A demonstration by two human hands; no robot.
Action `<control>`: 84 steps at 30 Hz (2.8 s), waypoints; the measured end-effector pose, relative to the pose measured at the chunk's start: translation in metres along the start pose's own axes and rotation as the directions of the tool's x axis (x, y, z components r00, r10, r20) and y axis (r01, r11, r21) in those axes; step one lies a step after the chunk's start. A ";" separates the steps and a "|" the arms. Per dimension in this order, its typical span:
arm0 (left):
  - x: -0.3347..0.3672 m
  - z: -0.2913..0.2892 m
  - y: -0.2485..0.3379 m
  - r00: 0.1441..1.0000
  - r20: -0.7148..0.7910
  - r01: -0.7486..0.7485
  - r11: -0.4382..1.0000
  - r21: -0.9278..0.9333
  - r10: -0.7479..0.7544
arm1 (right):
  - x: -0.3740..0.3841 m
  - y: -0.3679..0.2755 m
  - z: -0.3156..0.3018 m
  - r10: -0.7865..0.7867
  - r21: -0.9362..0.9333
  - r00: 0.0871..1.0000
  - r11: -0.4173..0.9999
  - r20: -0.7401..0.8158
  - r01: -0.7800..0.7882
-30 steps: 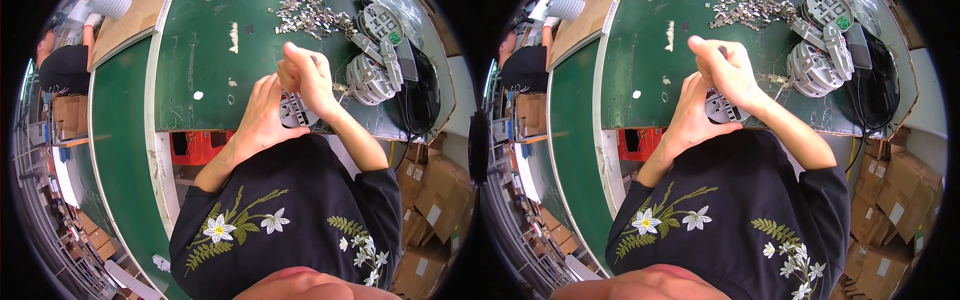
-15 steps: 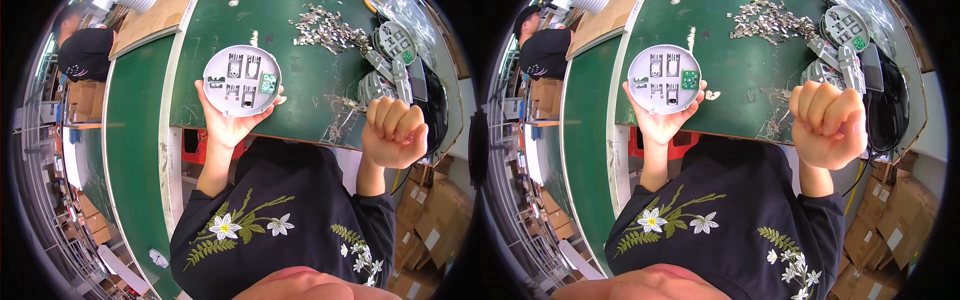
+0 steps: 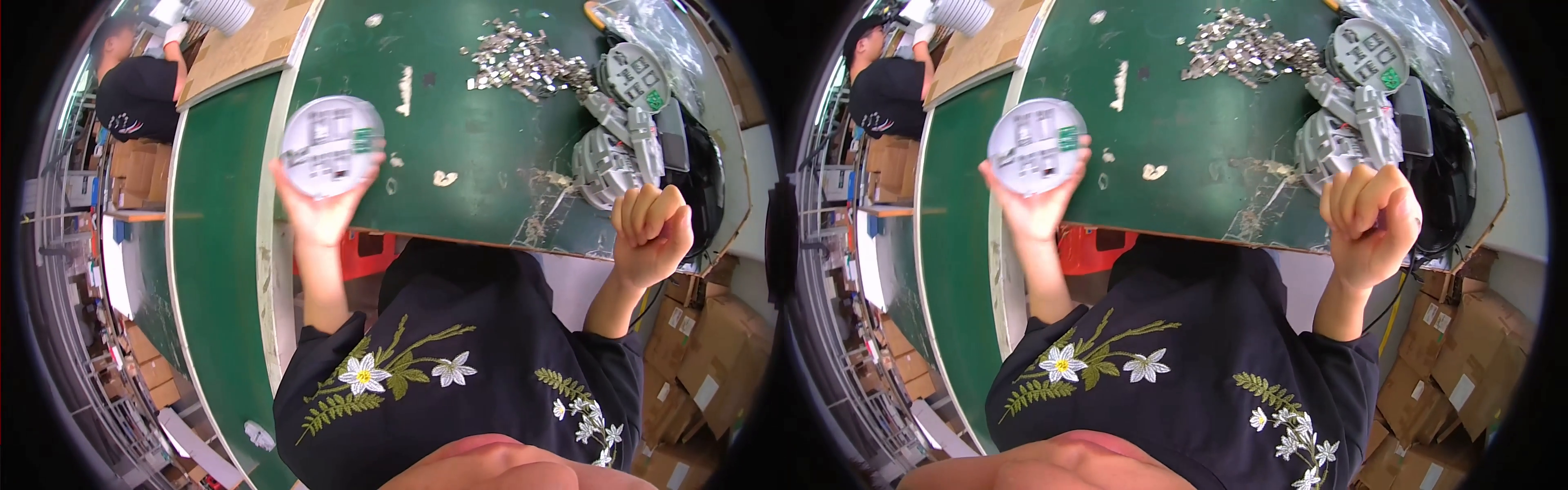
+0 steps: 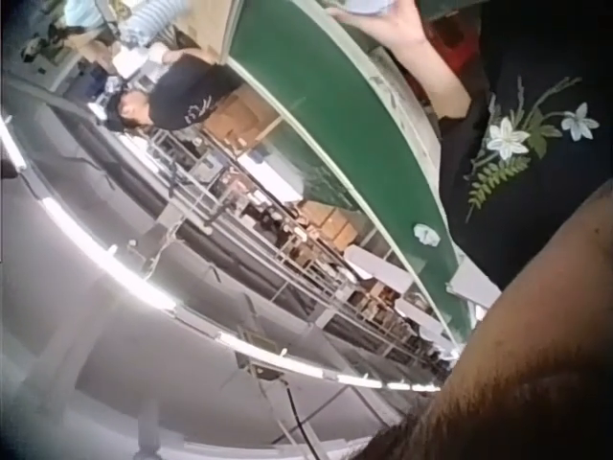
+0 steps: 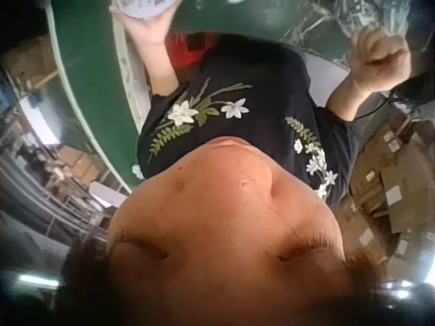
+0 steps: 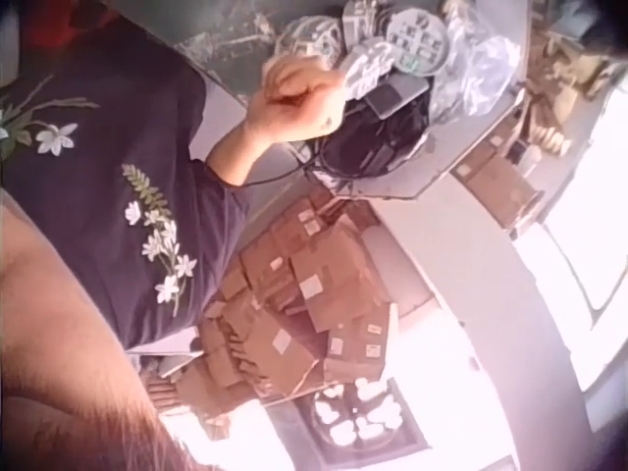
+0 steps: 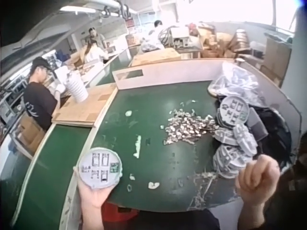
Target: The person assembles metal components onto a circular base plate at a workstation, using a screwdriver to secure them into an assembly unit.
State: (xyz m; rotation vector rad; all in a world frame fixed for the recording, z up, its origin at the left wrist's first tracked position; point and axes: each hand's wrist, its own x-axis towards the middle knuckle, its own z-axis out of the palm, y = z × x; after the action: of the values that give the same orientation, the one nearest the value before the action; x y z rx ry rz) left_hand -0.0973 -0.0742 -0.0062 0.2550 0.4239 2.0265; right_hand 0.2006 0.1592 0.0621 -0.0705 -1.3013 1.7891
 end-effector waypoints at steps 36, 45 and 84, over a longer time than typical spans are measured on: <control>0.328 0.160 -0.228 0.887 0.189 -0.156 0.111 0.981 -0.422 | 0.116 -0.024 -0.136 0.212 -0.875 0.876 0.133 -0.434 -0.465; 0.283 0.129 -0.055 0.907 0.422 -0.421 -0.048 0.906 -0.004 | 0.083 -0.057 -0.062 0.178 -0.981 0.974 0.109 -0.143 -0.164; 0.181 0.146 -0.186 0.915 0.084 0.078 0.378 0.922 -0.395 | 0.017 -0.040 -0.095 -0.258 -0.834 0.828 0.406 -0.497 -0.374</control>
State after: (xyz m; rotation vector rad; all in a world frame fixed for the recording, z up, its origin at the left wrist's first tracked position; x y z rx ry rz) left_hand 0.0197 0.1936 0.0529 1.1005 1.2966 1.2149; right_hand 0.2643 0.2422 0.0585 -1.2172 -1.6597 0.7152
